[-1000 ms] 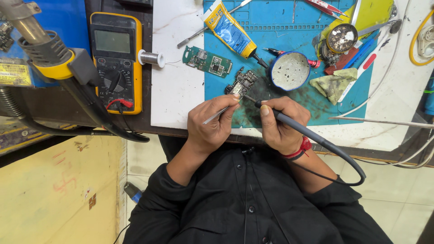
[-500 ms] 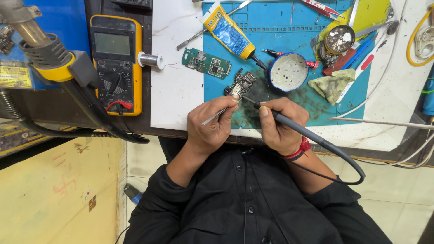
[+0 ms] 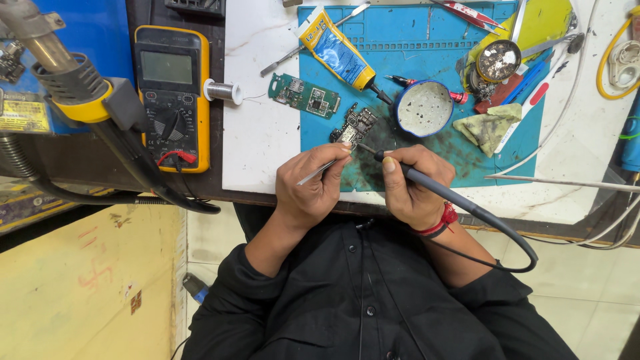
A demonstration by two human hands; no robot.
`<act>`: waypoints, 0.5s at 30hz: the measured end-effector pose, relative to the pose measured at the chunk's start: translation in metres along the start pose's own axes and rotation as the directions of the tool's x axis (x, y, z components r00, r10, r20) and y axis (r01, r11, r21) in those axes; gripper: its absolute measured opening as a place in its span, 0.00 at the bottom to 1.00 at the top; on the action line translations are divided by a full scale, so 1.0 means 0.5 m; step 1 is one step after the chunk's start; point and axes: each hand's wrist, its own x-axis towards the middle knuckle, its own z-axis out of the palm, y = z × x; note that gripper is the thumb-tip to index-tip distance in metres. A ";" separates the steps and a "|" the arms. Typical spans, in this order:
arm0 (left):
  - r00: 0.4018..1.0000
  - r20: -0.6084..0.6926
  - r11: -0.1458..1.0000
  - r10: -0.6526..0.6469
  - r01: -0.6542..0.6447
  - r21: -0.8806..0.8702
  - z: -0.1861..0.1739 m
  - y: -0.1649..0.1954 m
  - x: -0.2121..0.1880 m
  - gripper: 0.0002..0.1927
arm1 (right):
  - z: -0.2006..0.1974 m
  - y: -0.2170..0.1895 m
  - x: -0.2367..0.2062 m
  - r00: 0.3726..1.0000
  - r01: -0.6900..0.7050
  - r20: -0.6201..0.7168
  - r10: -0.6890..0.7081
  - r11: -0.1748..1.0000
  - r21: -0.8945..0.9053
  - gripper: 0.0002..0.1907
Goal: The person uses a soldering iron and tweezers to apply solder to multiple points on a small circuit board. The person holds the board steady with one hand while applying heat and solder with the other, working methodically across different components.
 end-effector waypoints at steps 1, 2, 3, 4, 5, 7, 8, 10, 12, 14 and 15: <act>1.000 -0.002 1.000 0.005 -0.005 0.002 0.001 0.000 0.000 0.07 | -0.001 0.001 0.000 1.000 -0.006 0.000 0.006 1.000 -0.001 0.05; 1.000 -0.002 1.000 0.007 -0.007 0.007 0.000 -0.001 0.000 0.07 | 0.000 0.000 0.000 1.000 -0.002 0.000 0.002 1.000 0.001 0.05; 1.000 -0.002 1.000 0.010 -0.010 0.013 0.000 -0.001 -0.001 0.07 | 0.000 0.000 0.000 1.000 0.002 -0.001 -0.002 1.000 0.002 0.05; 1.000 -0.001 1.000 0.012 -0.012 0.019 0.000 -0.001 -0.001 0.07 | 0.000 0.001 0.000 1.000 0.006 -0.002 -0.006 1.000 0.003 0.05; 1.000 -0.002 1.000 0.015 -0.015 0.017 0.001 -0.001 0.000 0.07 | -0.001 0.001 0.001 1.000 0.005 -0.001 -0.005 1.000 0.005 0.05; 1.000 -0.003 1.000 0.021 -0.021 0.014 0.000 -0.002 -0.001 0.07 | 0.000 0.000 0.001 1.000 0.003 0.002 -0.003 1.000 0.008 0.05; 1.000 -0.002 1.000 0.019 -0.019 0.014 0.000 -0.002 -0.001 0.07 | 0.000 0.000 0.000 1.000 0.006 0.002 -0.006 1.000 0.007 0.05; 1.000 0.001 1.000 0.016 -0.016 0.011 -0.001 -0.002 0.000 0.07 | 0.000 0.000 0.001 1.000 0.011 0.002 -0.011 1.000 0.003 0.05; 1.000 0.000 1.000 0.017 -0.017 0.013 -0.001 -0.002 0.000 0.07 | -0.001 0.000 0.001 1.000 0.004 0.006 -0.004 1.000 0.001 0.05; 1.000 0.000 1.000 0.014 -0.014 0.013 -0.001 -0.001 0.000 0.07 | -0.001 0.000 0.001 1.000 0.006 0.007 -0.006 1.000 0.004 0.05; 1.000 0.001 1.000 0.012 -0.012 0.012 -0.001 -0.001 0.000 0.07 | 0.000 0.000 0.001 1.000 0.012 0.005 -0.012 1.000 0.007 0.05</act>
